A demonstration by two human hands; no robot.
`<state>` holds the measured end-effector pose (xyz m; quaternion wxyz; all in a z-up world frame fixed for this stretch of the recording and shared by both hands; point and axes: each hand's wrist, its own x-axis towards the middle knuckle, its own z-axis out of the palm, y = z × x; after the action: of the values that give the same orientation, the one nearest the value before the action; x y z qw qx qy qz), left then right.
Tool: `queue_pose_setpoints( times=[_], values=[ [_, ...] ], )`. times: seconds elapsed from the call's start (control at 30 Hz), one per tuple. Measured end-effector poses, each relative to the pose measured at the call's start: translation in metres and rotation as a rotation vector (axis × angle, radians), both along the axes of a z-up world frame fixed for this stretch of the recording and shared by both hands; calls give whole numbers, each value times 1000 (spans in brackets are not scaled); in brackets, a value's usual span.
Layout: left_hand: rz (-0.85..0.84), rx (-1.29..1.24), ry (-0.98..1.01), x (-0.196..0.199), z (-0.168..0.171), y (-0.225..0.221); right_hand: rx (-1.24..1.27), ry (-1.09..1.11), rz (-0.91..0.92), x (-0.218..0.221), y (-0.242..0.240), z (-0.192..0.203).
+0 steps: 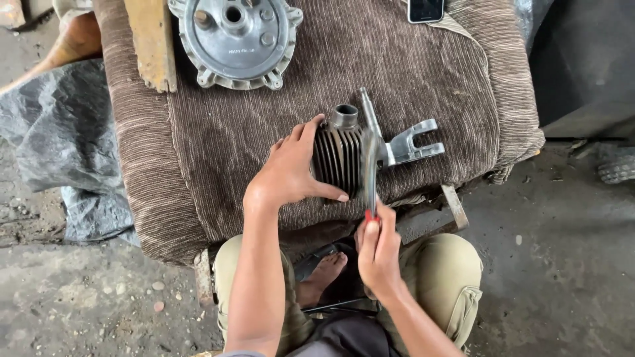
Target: Cleaning the cooling fins of a motorcycle engine cylinder using a wire brush.
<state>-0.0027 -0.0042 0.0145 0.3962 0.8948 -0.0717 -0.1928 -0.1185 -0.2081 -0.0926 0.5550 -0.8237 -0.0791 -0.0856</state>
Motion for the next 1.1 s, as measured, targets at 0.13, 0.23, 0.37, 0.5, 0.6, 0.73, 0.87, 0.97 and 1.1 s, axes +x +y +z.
queue_pose_setpoints(
  times=[0.13, 0.23, 0.37, 0.5, 0.6, 0.73, 0.87, 0.97, 1.1],
  values=[
    [3, -8, -41, -1, -2, 1, -16, -1, 25, 15, 5, 22],
    [0, 9, -21, 0, -1, 0, 11, -19, 36, -2, 3, 11],
    [-34, 20, -64, 2, -11, 3, 75, 70, 24, -43, -14, -29],
    [-53, -23, -218, 0, -10, 5, 93, 204, -9, -49, -34, -31],
    [13, -163, -387, -4, 0, 1, 233, 135, 51, -25, -31, 9],
    [76, -469, -678, -6, -2, 5, 309, -5, 167, 22, -17, 56],
    [30, -622, -664, -13, 13, 1, 347, 37, 275, 42, 12, 89],
    [-63, -733, -701, -13, 13, 5, 464, 87, 410, 54, 35, 113],
    [-63, -650, -726, -15, 5, 17, 626, 215, 444, 78, 45, 140]
  ],
)
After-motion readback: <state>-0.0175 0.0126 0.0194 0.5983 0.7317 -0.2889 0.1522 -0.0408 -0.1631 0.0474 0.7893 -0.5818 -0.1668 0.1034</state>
